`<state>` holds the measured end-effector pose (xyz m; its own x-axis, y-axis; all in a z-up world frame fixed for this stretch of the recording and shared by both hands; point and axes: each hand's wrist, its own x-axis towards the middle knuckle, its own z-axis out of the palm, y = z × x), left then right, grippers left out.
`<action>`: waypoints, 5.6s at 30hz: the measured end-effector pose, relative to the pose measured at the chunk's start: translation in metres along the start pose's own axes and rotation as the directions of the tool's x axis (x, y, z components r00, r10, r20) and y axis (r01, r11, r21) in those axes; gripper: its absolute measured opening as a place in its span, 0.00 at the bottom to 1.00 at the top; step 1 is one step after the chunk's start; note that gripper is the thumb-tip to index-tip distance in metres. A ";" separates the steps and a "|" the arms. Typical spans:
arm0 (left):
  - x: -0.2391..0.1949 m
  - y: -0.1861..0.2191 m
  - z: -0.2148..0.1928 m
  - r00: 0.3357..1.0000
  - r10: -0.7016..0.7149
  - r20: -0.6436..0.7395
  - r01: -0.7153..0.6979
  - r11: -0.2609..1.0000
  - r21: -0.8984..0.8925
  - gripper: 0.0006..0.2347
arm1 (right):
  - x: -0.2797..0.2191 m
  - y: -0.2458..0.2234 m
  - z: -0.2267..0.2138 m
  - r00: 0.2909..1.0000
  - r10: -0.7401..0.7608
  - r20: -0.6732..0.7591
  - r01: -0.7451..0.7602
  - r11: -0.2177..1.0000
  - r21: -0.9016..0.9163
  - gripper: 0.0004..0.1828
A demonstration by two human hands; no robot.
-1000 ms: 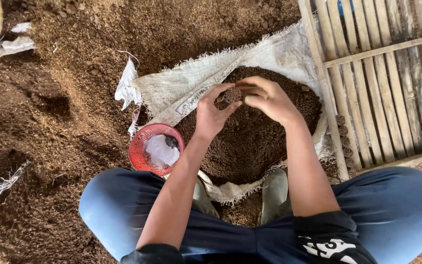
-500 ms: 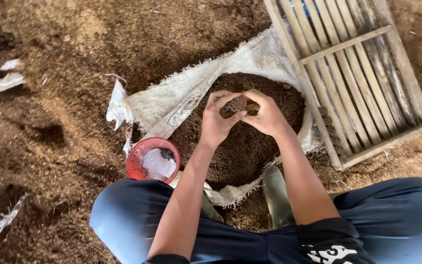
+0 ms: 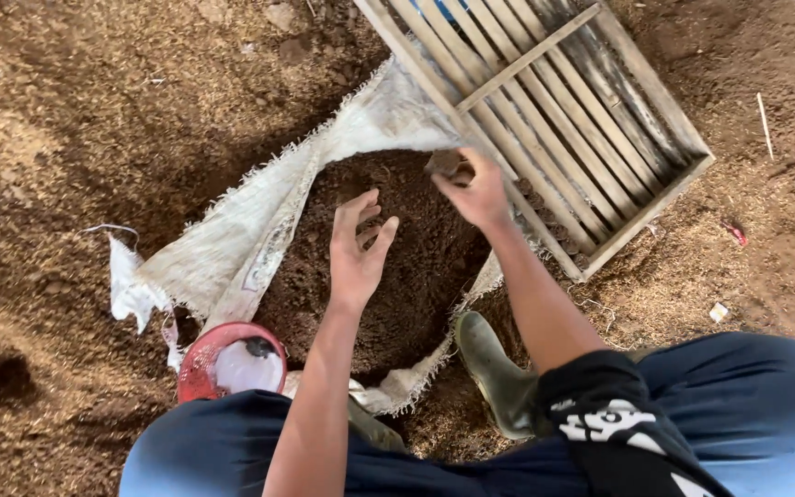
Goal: The person sits on the ground and uses their hands to pick up and break apart clumps of dark soil from a white sack. They repeatedly crumble the soil into smaller particles and place the processed material into a wooden slatted tray positioned to their right.
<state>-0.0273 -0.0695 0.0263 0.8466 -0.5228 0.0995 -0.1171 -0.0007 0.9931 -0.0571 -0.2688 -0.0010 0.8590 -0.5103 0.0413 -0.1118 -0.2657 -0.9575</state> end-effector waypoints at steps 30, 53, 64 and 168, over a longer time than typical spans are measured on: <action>0.007 -0.034 0.009 0.997 -0.047 -0.056 0.061 0.958 0.281 0.12 | 0.090 0.243 -0.106 0.951 0.299 -0.080 -0.307 0.879 -0.365 0.27; 0.009 -0.022 0.014 0.996 -0.080 -0.045 0.089 0.958 0.273 0.12 | 0.082 0.245 -0.127 0.980 0.159 0.119 -0.124 0.958 -0.260 0.22; 0.007 -0.026 0.015 0.995 -0.092 -0.045 0.100 0.960 0.260 0.11 | 0.077 0.203 -0.123 0.960 0.237 0.151 -0.198 0.952 -0.234 0.16; -0.175 -0.290 -0.188 0.466 -0.616 -0.635 0.831 0.058 0.553 0.09 | -0.068 0.021 0.130 0.753 0.338 0.565 -0.171 0.929 -0.327 0.14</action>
<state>-0.0438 0.1829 -0.2672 0.7963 0.2979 -0.5264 0.4093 -0.9062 0.1065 -0.0530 -0.1338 -0.0609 0.8913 -0.0119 -0.4533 -0.4144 -0.4272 -0.8036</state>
